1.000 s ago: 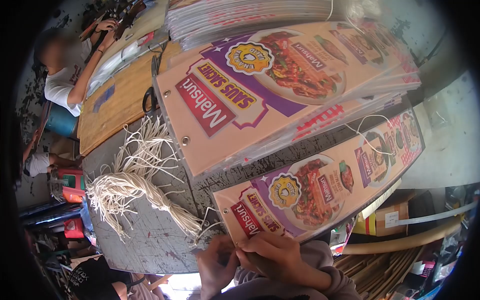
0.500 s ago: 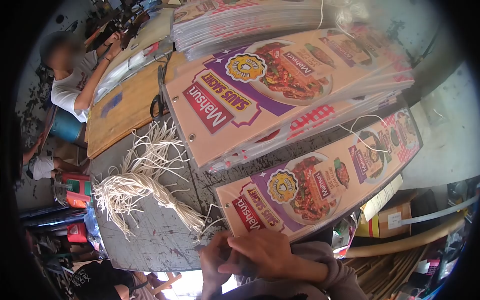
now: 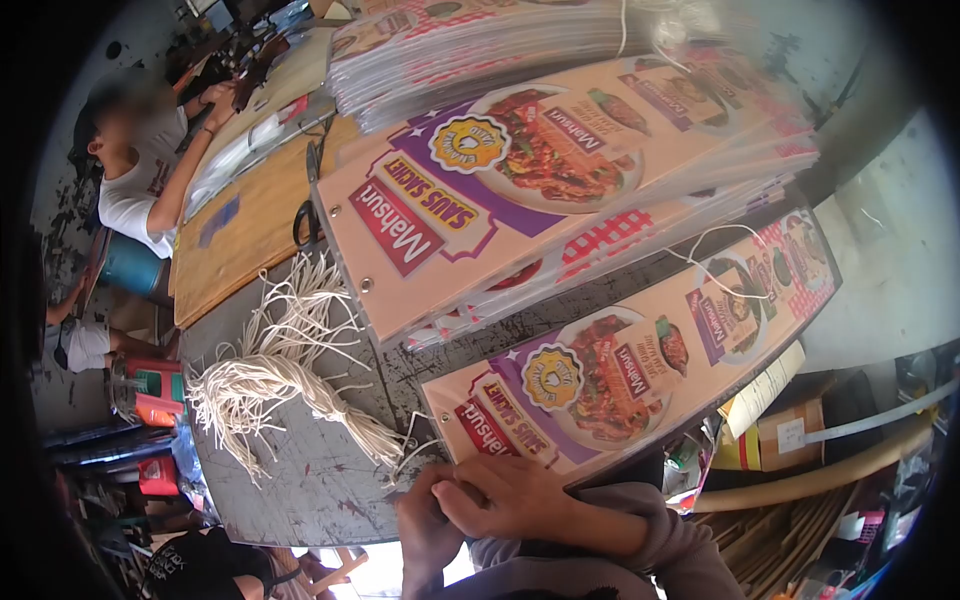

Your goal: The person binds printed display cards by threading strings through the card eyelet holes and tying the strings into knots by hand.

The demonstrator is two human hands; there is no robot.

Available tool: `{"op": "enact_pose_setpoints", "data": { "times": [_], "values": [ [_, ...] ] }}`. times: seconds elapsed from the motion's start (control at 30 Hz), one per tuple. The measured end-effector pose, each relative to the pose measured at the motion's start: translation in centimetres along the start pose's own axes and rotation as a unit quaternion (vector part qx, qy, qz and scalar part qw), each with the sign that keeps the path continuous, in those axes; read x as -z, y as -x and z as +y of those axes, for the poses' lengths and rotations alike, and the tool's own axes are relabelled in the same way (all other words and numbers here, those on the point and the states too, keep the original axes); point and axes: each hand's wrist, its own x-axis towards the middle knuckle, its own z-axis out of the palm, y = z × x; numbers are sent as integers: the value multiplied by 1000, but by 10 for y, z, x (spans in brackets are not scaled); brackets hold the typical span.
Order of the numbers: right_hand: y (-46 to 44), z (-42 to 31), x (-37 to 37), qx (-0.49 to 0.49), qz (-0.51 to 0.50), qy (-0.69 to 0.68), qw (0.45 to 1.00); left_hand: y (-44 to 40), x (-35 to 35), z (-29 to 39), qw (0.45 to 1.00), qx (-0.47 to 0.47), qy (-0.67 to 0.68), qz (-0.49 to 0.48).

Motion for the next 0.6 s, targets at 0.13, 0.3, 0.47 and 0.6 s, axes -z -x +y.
{"op": "enact_pose_setpoints", "data": {
  "times": [0.13, 0.3, 0.47, 0.6],
  "values": [
    [-2, 2, -1, -2, 29, -42, 999, -2, -2, 12, 1000, -8, -16, 18],
    [-6, 2, 1, 36, 64, -58, 996, 0, -3, 13, 997, -9, -62, 34],
    [-10, -6, 3, -26, 59, -88, 994, -1, 1, 17, 999, 8, -45, 27],
    [-12, -1, 5, -26, 1, -103, 994, -3, 0, 19, 999, -3, -31, 42]
  ]
}}
